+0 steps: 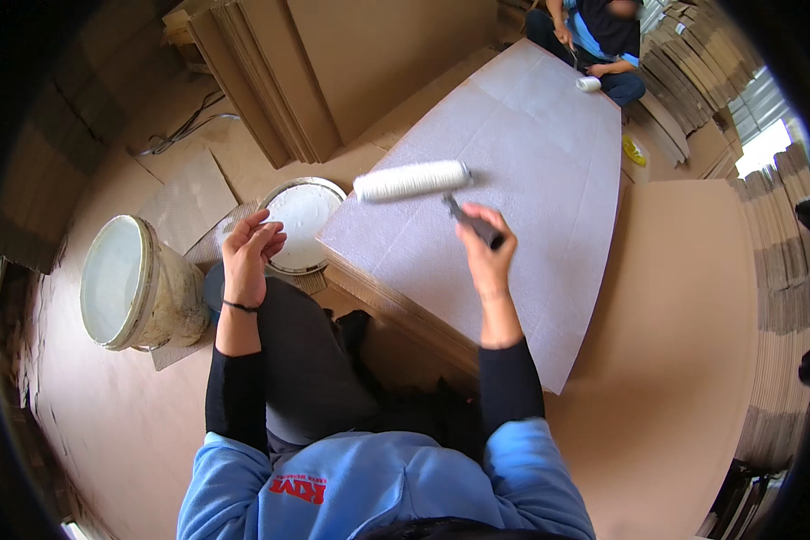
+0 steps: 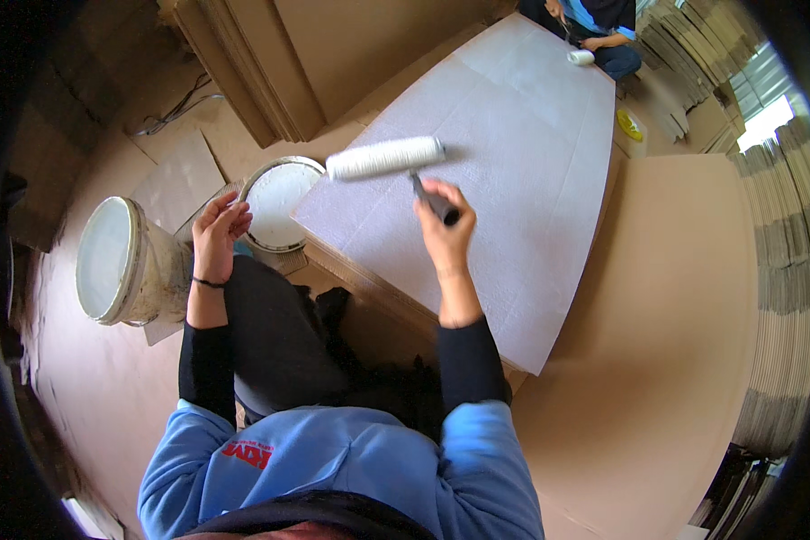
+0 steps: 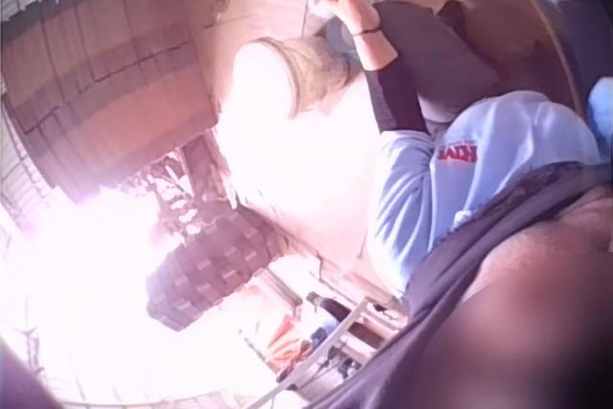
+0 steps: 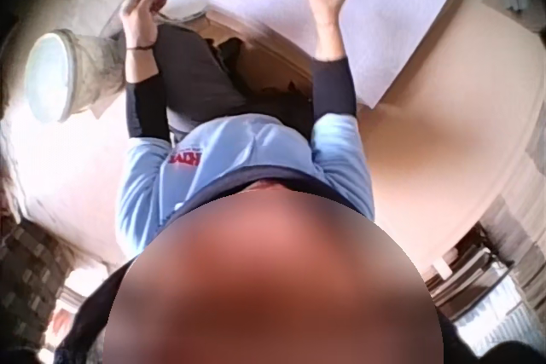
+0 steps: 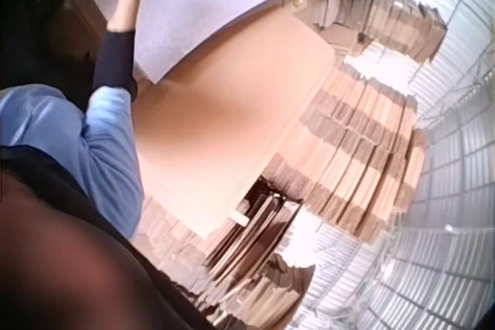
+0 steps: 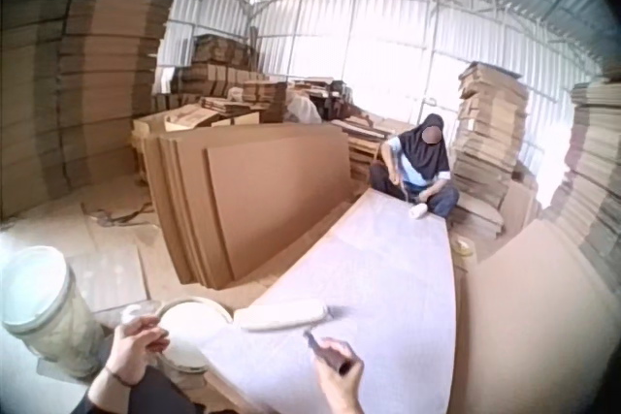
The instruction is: The person pours white glue onto a large board and spreads it evenly with a roller. They then place another board on top and press the edges to bond the pieces.
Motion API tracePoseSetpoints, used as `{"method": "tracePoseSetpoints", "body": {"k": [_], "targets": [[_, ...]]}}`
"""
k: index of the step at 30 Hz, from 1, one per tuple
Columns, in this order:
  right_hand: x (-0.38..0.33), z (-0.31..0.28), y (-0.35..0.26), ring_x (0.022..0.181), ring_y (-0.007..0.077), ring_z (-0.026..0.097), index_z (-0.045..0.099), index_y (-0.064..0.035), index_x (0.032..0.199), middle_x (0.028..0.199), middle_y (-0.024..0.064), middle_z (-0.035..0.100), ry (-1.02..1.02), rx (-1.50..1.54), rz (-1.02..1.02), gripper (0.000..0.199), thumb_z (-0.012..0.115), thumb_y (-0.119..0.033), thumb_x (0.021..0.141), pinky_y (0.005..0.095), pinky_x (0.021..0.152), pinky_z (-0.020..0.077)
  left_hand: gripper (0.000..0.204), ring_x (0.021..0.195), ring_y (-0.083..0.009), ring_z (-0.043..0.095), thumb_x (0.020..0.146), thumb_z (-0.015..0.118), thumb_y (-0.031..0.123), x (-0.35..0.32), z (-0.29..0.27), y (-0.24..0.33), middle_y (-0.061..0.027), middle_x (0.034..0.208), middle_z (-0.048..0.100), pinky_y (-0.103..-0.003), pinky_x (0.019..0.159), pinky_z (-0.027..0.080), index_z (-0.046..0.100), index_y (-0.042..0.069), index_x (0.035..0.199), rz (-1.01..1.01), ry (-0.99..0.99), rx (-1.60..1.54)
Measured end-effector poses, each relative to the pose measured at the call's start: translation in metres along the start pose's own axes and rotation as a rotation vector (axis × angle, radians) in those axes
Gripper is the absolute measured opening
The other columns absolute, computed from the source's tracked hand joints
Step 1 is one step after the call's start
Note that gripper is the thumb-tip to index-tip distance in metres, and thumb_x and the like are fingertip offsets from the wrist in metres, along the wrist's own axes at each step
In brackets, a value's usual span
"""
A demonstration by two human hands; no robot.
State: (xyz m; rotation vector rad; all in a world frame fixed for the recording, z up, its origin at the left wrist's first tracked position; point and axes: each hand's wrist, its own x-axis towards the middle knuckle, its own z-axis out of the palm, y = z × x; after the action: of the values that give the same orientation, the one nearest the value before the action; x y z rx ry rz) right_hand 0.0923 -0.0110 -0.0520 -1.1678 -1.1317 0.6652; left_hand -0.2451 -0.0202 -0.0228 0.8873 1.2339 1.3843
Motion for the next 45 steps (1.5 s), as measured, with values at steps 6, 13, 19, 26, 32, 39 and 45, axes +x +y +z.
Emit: {"method": "tracePoseSetpoints", "body": {"k": [6,13,19,26,32,39,45], "targets": [[-0.094,-0.076,-0.08,0.096,0.0265,0.065,0.065,0.0005,0.097,0.102,0.0159,0.067,-0.301,-0.347,-0.228,0.024,0.068,-0.002,0.073,0.0341,0.084,0.0511,0.035,0.085,-0.0142,0.063,0.09,0.058,0.009,-0.012,0.003,0.009,-0.0094,0.098,0.065,-0.025,0.078,0.05,0.052,-0.005,0.121,0.005,-0.038,-0.071],[-0.11,-0.042,-0.075,0.099,0.0368,0.064,0.06,0.0044,0.094,0.1,0.0205,0.063,-0.536,-0.391,-0.407,0.023,0.067,0.002,0.073,0.0427,0.088,0.053,0.035,0.088,-0.0115,0.059,0.09,0.059,0.006,-0.027,0.025,0.009,-0.0068,0.098,0.063,-0.025,0.082,0.046,0.05,-0.004,0.123,0.025,-0.197,-0.158],[-0.043,0.013,0.018,0.102,0.0406,0.062,0.059,0.0033,0.101,0.105,0.0224,0.062,-0.446,-0.574,-0.643,0.028,0.068,0.002,0.075,0.0437,0.088,0.0516,0.037,0.092,-0.0092,0.055,0.091,0.06,0.006,-0.021,0.023,0.014,-0.0041,0.1,0.061,-0.023,0.083,0.045,0.049,-0.002,0.124,-0.115,-0.26,-0.201],[0.207,0.079,0.146,0.097,0.0369,0.062,0.06,0.0011,0.104,0.104,0.0209,0.064,-0.187,-0.757,-0.655,0.03,0.068,-0.007,0.077,0.0412,0.087,0.0488,0.038,0.094,-0.0108,0.057,0.09,0.06,0.006,-0.013,0.013,0.016,-0.0054,0.101,0.062,-0.025,0.084,0.045,0.049,-0.001,0.126,-0.166,-0.334,-0.223],[0.256,0.129,0.15,0.082,0.0365,0.063,0.059,-0.0044,0.098,0.095,0.0161,0.064,-0.112,-1.054,-0.536,0.032,0.071,-0.018,0.072,0.0454,0.071,0.051,0.038,0.092,-0.0122,0.059,0.09,0.061,0.007,-0.012,0.003,0.017,-0.0063,0.099,0.063,-0.026,0.082,0.047,0.05,-0.002,0.125,-0.104,-0.3,-0.172],[0.055,0.148,0.011,0.072,0.0327,0.064,0.057,-0.0071,0.099,0.097,0.013,0.059,-0.681,-1.045,-0.599,0.033,0.068,-0.032,0.08,0.0405,0.057,0.0524,0.038,0.094,-0.0095,0.055,0.091,0.059,0.005,-0.021,-0.011,0.021,-0.0047,0.102,0.06,-0.024,0.085,0.043,0.048,-0.001,0.127,-0.087,-0.224,-0.26],[-0.069,0.157,-0.095,0.066,0.0265,0.065,0.063,-0.0035,0.089,0.089,0.0112,0.062,-0.872,-0.762,-0.688,0.026,0.07,-0.026,0.078,0.0331,0.059,0.0538,0.037,0.094,-0.0106,0.058,0.091,0.059,0.005,-0.027,-0.029,0.019,-0.0065,0.102,0.061,-0.024,0.086,0.046,0.048,-0.004,0.125,-0.012,-0.084,-0.253]]}}
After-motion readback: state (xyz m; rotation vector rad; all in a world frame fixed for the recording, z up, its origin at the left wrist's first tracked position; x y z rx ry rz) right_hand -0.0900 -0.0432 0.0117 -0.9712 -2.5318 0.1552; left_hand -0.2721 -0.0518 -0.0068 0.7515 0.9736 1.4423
